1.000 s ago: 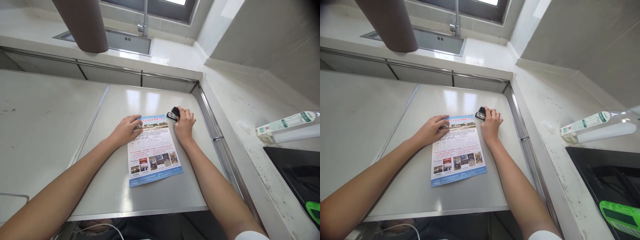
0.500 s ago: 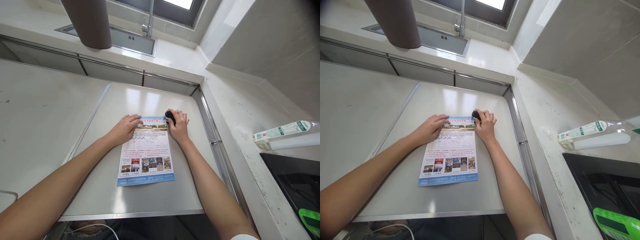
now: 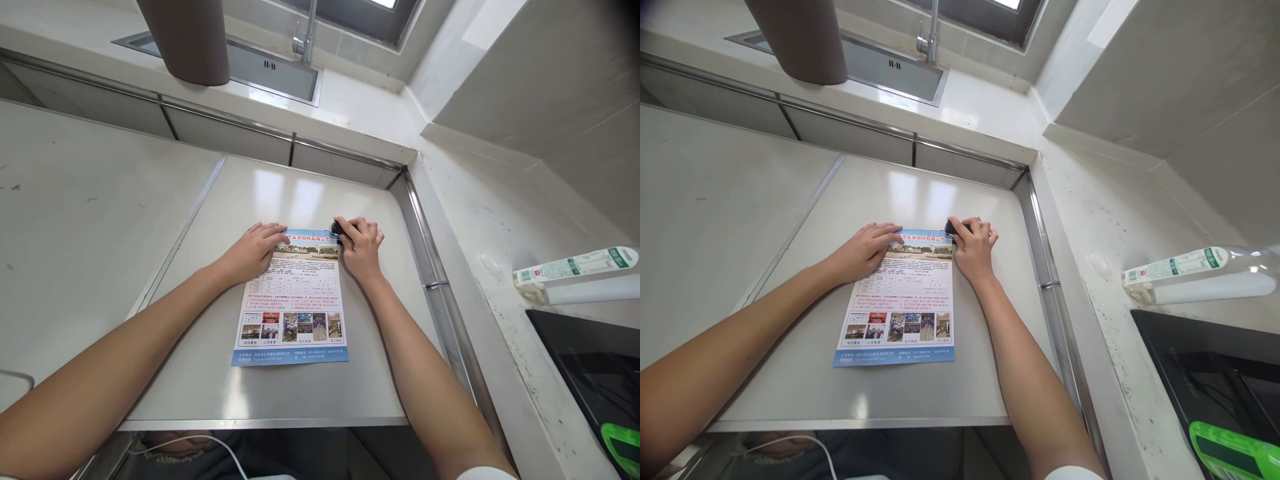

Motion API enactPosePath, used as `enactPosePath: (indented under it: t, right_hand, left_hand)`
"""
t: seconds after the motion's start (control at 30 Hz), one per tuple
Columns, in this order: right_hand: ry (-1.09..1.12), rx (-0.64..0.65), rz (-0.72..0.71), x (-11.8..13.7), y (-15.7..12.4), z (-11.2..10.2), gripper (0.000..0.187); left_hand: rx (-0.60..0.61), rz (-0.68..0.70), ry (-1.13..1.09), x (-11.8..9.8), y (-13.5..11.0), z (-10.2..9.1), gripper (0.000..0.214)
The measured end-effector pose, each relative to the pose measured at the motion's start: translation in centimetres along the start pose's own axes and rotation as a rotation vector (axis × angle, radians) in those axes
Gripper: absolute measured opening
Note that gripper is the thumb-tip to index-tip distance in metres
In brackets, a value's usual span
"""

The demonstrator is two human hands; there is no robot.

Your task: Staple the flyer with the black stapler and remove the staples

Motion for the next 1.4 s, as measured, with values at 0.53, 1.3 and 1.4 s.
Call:
enactPosePath:
  t: [0.53,1.3,1.4]
  right_hand:
    - [0.01,0.06,-0.04,0.4,0.3,-0.4,0.048]
    - [-0.202,0.11,-0.032,1.4,-0.1,0.0,0.056]
    - [-0.293,0.124,-0.021,1.8,-0.4,-0.1,0.057]
  left_hand:
    - [0.02,-0.008,-0.028,0.0,0.0,-0.1,0.047]
    - [0.062,-0.029,0.017,-0.1,0.0,0.0,0.049]
    - [0.088,-0.04,0.028,-0.3,0.1,0.0,0.05]
Point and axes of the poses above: each hand's wrist, its own y-axis towards the middle knuckle, its own z-axis out of the palm, x = y × z, the point moved 5 cm from there along y, towards the middle knuckle, and after that the axes turned 11 degrees about z, right-handed, at the moved point
